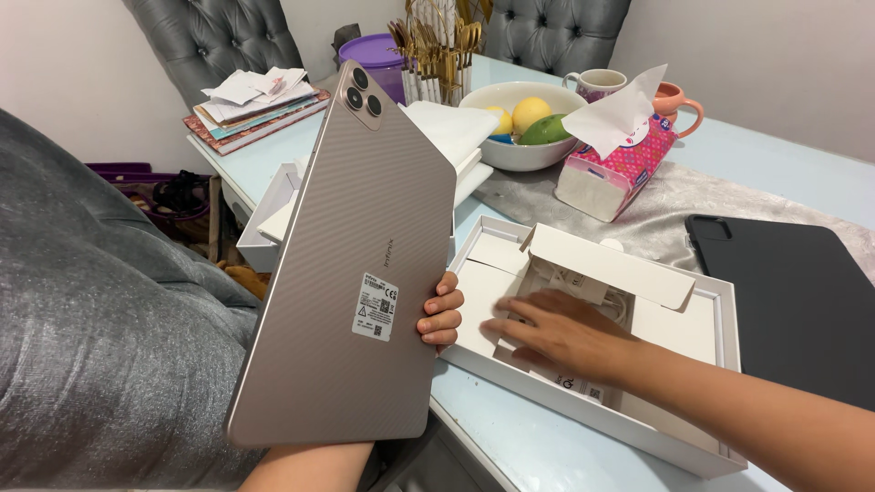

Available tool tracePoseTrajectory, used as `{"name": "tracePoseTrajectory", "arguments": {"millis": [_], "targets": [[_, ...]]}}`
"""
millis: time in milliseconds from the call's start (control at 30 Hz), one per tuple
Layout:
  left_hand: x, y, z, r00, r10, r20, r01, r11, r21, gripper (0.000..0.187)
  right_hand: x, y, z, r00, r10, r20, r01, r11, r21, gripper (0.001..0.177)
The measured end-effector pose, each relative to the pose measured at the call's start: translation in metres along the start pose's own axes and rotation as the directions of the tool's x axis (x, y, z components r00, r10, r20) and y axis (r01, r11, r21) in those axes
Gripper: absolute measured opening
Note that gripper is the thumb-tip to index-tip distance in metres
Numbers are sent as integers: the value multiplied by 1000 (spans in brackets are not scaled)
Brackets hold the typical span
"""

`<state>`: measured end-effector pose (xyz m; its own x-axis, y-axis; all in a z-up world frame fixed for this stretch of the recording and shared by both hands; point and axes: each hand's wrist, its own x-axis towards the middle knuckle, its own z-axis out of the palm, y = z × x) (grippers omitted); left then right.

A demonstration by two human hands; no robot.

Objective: The person unboxes a new tablet, removes the tablet from its protective sleeve, and attaches a black folio case. They handle the tablet, case, charging cable, and power adapter, then place the items on the table and carry them to another room.

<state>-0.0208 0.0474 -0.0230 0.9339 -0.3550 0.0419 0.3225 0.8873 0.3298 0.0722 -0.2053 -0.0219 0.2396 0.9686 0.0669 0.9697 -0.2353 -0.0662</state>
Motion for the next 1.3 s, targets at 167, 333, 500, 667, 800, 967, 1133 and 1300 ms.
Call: {"name": "tracePoseTrajectory", "arguments": {"millis": [167,333,500,667,800,967,1133,1300], "targets": [[4,-2,-1,1000,-7,7,7,1000,-16,62,23,15,2,999,-36,-24,34,997,-71,78],[1,-3,1,999,9,-40,-9,1000,3,58,35,14,-16,982,157,108,-151,987,-54,95],[0,-2,10,998,-9,-66,10,1000,15,58,44,5,-39,939,242,244,-236,970,-54,99],[-1,-3,14,998,-16,-64,16,1000,1,57,63,21,-26,860,482,166,-508,833,217,79],[-3,-4,14,996,10,-84,-11,1000,-4,57,84,59,-9,753,628,194,-616,570,544,72],[-1,-6,12,1000,3,-28,-5,999,-50,58,90,88,7,635,707,312,-736,430,522,48],[-4,-6,12,998,39,-54,-43,996,-72,62,79,92,-3,640,620,454,-671,163,723,35],[-10,-9,3,993,84,-85,-94,988,-121,65,69,88,-21,625,589,512,-661,51,748,25]]}}
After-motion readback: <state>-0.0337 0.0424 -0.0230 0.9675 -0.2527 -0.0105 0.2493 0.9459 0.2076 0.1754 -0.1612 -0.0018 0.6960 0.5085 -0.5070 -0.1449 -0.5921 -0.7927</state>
